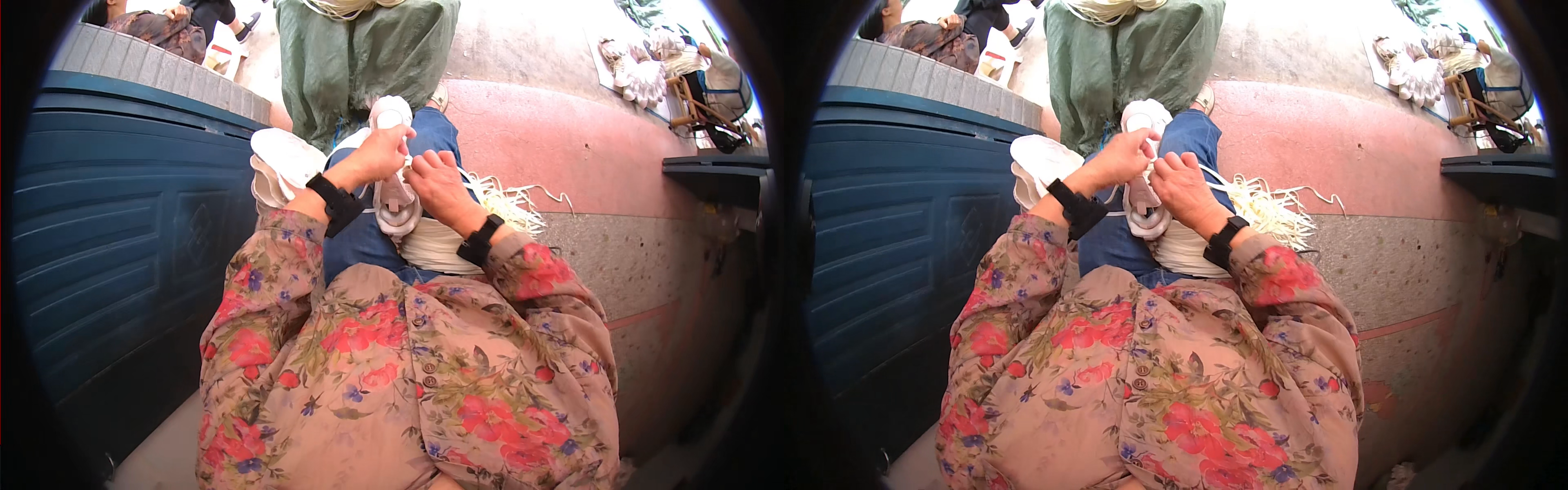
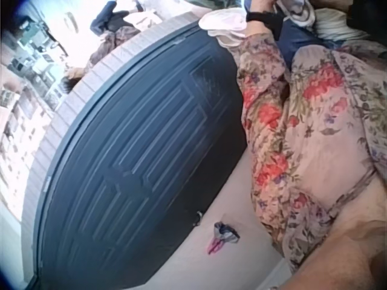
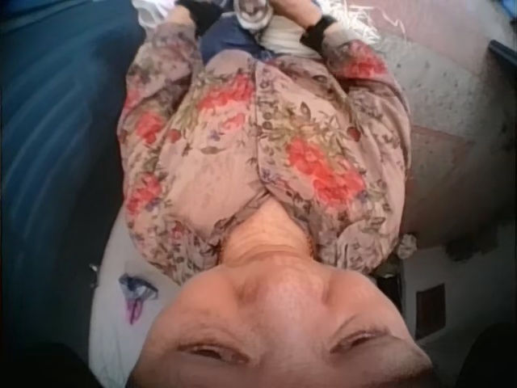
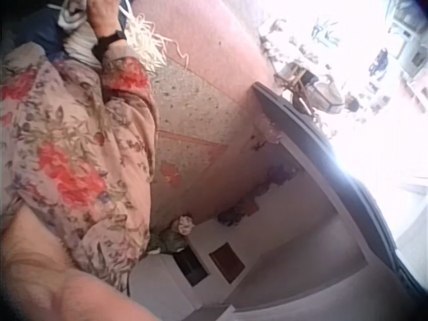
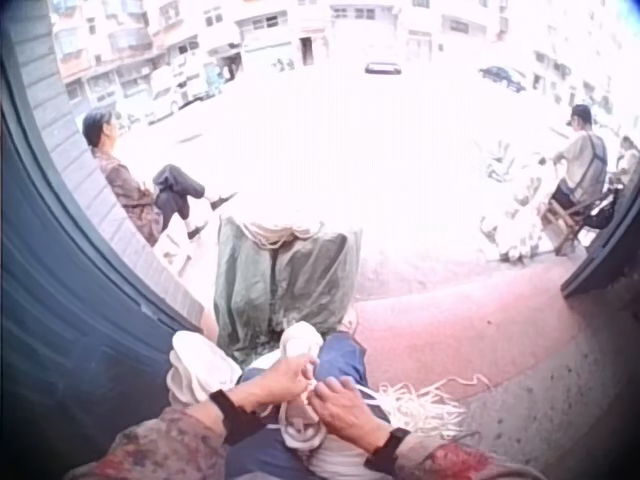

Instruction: Insert laces into the eyelets of a white shoe upper.

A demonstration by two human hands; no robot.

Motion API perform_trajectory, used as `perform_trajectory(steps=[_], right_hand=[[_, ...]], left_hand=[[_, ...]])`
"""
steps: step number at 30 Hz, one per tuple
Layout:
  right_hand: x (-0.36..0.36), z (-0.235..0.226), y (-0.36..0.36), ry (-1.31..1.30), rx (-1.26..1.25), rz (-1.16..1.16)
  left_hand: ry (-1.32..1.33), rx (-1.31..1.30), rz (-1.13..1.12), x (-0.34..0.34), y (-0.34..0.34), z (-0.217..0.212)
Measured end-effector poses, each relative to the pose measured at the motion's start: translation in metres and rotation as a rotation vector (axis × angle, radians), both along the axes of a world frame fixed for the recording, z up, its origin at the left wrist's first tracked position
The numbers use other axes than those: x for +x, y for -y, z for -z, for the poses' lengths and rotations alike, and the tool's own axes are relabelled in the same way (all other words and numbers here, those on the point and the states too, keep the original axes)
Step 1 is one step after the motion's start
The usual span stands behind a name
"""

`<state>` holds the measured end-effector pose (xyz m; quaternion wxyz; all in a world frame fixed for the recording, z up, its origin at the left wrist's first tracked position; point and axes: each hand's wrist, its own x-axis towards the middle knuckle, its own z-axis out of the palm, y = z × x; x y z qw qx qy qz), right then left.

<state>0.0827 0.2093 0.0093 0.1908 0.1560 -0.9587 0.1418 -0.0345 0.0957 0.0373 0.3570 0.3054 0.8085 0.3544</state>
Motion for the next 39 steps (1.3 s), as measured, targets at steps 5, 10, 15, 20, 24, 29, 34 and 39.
perform_trajectory(steps=[5, 10, 15, 20, 24, 29, 34, 39], right_hand=[[0.037, -0.084, 0.001, -0.21, -0.239, -0.128], [0.061, -0.097, -0.004, -0.18, -0.383, -0.09], [0.069, -0.08, -0.009, -0.076, -0.52, 0.022], [0.065, -0.067, -0.007, -0.045, -0.662, 0.02], [0.066, -0.066, -0.004, 0.096, -0.776, 0.021], [0.068, -0.064, -0.001, 0.176, -0.853, 0.033], [0.065, -0.066, -0.004, 0.153, -0.863, 0.05], [0.057, -0.079, -0.01, 0.149, -0.94, 0.1]], left_hand=[[0.008, -0.046, -0.074, -0.008, -0.014, -0.002], [-0.14, -0.299, 0.326, 0.002, -0.034, 0.016], [-0.392, -0.264, 0.371, -0.003, -0.031, 0.047], [-0.365, -0.039, 0.289, -0.008, -0.023, 0.047], [0.114, -0.179, 0.018, -0.019, -0.019, 0.019], [0.047, -0.38, 0.303, -0.025, -0.016, 0.011], [-0.527, -0.336, 0.503, -0.025, -0.008, 0.028], [0.263, -0.391, 0.123, -0.028, -0.01, -0.001]])
